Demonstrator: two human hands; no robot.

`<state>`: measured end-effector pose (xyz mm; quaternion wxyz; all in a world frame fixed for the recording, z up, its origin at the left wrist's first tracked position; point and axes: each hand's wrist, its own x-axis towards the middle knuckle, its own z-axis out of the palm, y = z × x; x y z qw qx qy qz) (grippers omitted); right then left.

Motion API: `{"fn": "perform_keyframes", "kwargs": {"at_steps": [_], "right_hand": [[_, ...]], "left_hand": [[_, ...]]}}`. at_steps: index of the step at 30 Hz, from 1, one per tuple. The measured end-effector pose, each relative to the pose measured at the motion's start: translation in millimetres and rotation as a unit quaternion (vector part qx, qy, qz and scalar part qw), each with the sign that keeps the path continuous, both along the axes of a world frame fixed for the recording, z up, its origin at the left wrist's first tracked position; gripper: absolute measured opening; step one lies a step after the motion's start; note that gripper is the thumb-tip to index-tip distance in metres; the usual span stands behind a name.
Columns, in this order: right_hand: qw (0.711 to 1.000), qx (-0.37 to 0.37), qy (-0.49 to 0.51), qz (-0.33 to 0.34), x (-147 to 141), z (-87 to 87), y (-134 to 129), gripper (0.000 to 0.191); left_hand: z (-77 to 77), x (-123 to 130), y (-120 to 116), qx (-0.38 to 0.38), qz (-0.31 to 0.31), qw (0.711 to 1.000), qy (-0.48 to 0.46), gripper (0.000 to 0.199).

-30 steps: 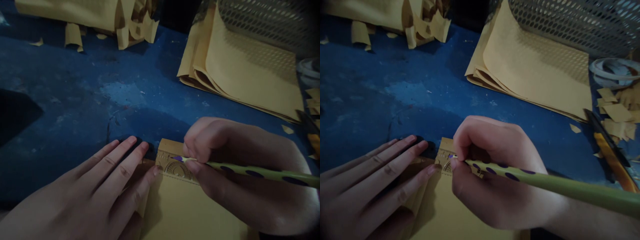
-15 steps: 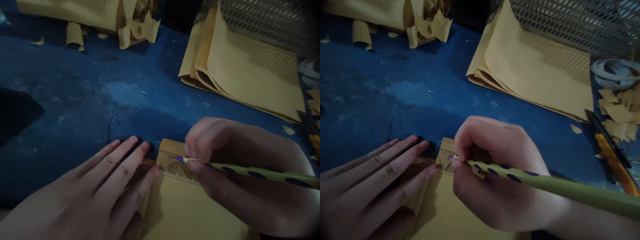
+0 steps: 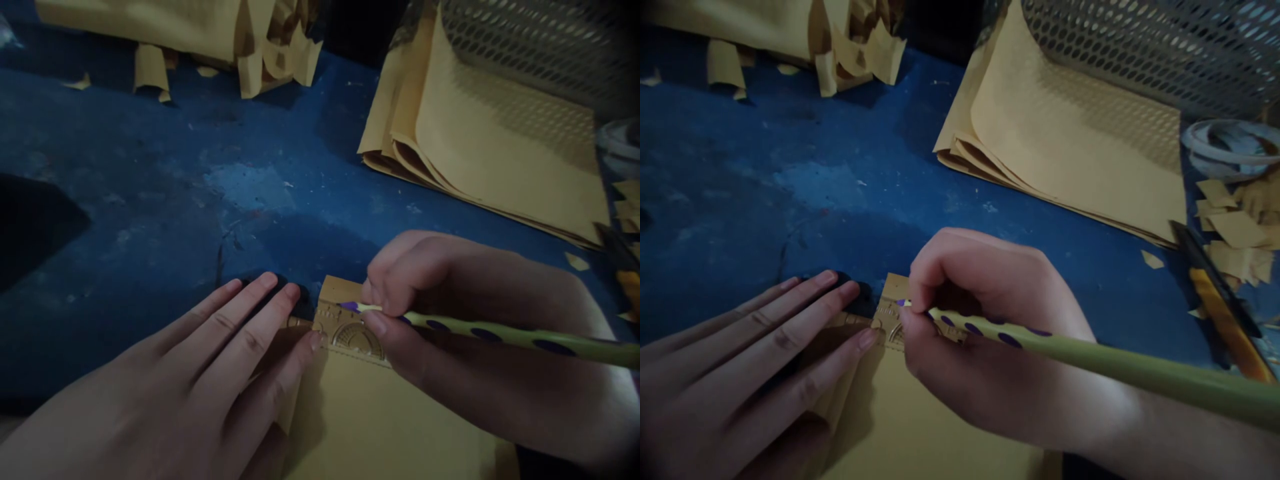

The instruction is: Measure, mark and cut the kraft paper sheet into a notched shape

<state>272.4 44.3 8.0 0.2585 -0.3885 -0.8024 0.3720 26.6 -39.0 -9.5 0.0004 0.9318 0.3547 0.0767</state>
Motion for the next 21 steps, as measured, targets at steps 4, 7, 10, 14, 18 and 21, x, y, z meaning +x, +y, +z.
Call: {"fn": "perform_keyframes", "kwargs": {"at_steps": [4, 7, 10, 14, 18, 21], "right_hand": [[1.000, 0.001, 0.001, -0.010, -1.7, -0.7, -0.9, 0.023], [1.000, -0.010, 0.017, -0.011, -3.0, -2.6, -0.9, 0.027], [1.000, -0.011, 0.013, -0.011, -2.3, -4.0, -0.6, 0.025], [1.000, -0.013, 0.004, -0.015, -1.3, -2.9, -1.1, 0.023], [0.999, -0.031, 0.016, -0.009, -1.8, -1.6, -2.0, 0.025], [0.999, -0.029, 0.015, 0.000, -0.8, -3.0, -2.9, 0.026]], "left_hand": [[0.5, -0.9, -1.5, 0.002, -0.004, 1.000, 0.008, 0.076], [0.5, -0.7, -2.3, 0.003, -0.006, 1.000, 0.007, 0.075], [0.0, 0.0, -1.8, 0.003, -0.003, 1.000, 0.006, 0.074], [-0.7, 0.3, -0.8, 0.006, 0.001, 1.000, 0.003, 0.072], [-0.3, -0.1, -0.1, 0.005, -0.003, 1.000, 0.009, 0.073], [-0.3, 0.1, 0.3, 0.002, -0.004, 1.000, 0.008, 0.072]]}}
